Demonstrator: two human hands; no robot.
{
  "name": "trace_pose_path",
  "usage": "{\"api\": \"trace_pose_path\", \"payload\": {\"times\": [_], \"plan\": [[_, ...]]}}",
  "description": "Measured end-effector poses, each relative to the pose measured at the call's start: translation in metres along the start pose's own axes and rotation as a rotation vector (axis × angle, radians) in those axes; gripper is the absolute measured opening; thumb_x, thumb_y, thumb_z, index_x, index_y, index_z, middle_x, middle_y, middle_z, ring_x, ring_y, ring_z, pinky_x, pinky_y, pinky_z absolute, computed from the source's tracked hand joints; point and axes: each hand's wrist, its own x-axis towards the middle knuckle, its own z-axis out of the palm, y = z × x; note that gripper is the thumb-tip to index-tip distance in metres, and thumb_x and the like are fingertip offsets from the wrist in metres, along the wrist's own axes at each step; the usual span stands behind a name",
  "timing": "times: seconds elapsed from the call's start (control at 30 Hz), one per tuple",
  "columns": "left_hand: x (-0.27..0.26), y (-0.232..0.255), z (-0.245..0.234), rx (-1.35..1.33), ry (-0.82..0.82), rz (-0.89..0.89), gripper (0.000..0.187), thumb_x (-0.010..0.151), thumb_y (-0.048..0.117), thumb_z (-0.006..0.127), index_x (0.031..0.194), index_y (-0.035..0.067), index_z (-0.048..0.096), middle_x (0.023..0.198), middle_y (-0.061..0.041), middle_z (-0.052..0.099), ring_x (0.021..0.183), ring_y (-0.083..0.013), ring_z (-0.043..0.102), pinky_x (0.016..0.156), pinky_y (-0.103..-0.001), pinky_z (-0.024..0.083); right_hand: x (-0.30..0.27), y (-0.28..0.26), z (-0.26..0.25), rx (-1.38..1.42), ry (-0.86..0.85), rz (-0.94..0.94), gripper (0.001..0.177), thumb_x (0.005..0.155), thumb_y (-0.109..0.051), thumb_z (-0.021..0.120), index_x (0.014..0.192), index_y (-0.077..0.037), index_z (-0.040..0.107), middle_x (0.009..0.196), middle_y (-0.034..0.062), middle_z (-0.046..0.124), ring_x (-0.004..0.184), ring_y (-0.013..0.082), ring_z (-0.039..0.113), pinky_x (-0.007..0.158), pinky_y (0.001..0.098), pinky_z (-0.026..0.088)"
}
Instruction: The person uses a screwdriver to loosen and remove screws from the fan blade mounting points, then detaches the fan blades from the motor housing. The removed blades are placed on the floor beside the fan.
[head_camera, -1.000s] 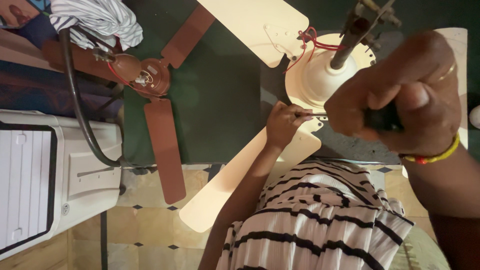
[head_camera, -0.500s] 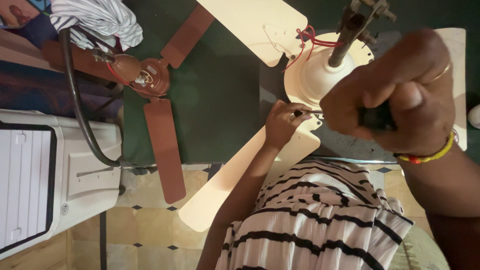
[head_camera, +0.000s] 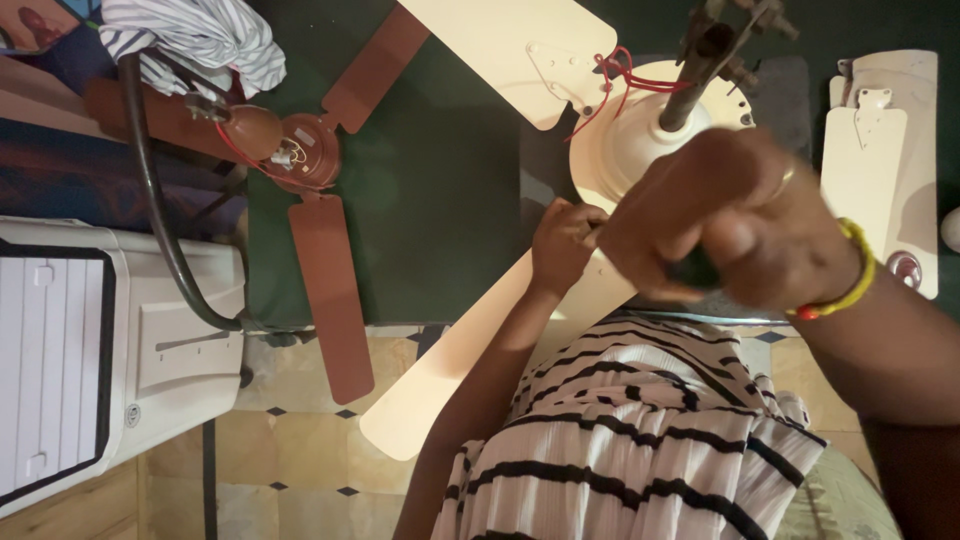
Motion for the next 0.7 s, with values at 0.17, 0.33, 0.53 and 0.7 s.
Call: {"api": "trace_pose_path", "payload": {"times": [0.17, 0.33, 0.53, 0.7], "plan": [[-0.002, -0.009, 0.002, -0.039, 0.026, 0.015, 0.014, 0.082, 0.016, 0.078, 0.096, 0.014, 0.075, 0.085, -0.001, 0.064, 0.086, -0.0204, 0.062, 0.078, -0.032, 0.053, -0.008, 0.013, 0.038, -0.121, 0.438, -0.054, 0.025, 0.113, -0.032, 0.043, 0.105, -0.008, 0.046, 0.066, 0.0028, 0.050, 0.040, 0.0108, 0.044, 0.037, 0.0294, 0.036], [-0.001, 0.000, 0.001, 0.029, 0.046, 0.069, 0.015, 0.079, 0.014, 0.083, 0.091, 0.014, 0.074, 0.079, -0.001, 0.066, 0.085, -0.0223, 0.060, 0.077, -0.035, 0.052, 0.005, 0.010, 0.085, -0.244, 0.851, -0.246, 0.024, 0.113, -0.031, 0.044, 0.108, -0.008, 0.041, 0.075, 0.0041, 0.051, 0.038, 0.0122, 0.044, 0.034, 0.0282, 0.035], [0.004, 0.006, -0.004, -0.027, 0.079, 0.136, 0.018, 0.077, 0.010, 0.081, 0.092, 0.013, 0.072, 0.083, 0.000, 0.068, 0.086, -0.0245, 0.059, 0.079, -0.037, 0.052, 0.011, -0.005, 0.064, -0.786, 0.581, -0.178, 0.026, 0.117, -0.029, 0.029, 0.107, -0.007, 0.035, 0.087, 0.0187, 0.045, 0.041, 0.0107, 0.048, 0.041, 0.0294, 0.034], [0.002, 0.004, -0.006, -0.129, 0.051, 0.026, 0.014, 0.083, 0.010, 0.076, 0.096, 0.012, 0.071, 0.088, -0.004, 0.065, 0.090, -0.0240, 0.062, 0.081, -0.036, 0.054, 0.003, -0.010, 0.046, -0.162, 0.385, -0.016, 0.023, 0.114, -0.032, 0.038, 0.110, -0.009, 0.039, 0.071, 0.0025, 0.054, 0.042, 0.0104, 0.045, 0.042, 0.0255, 0.036]]}}
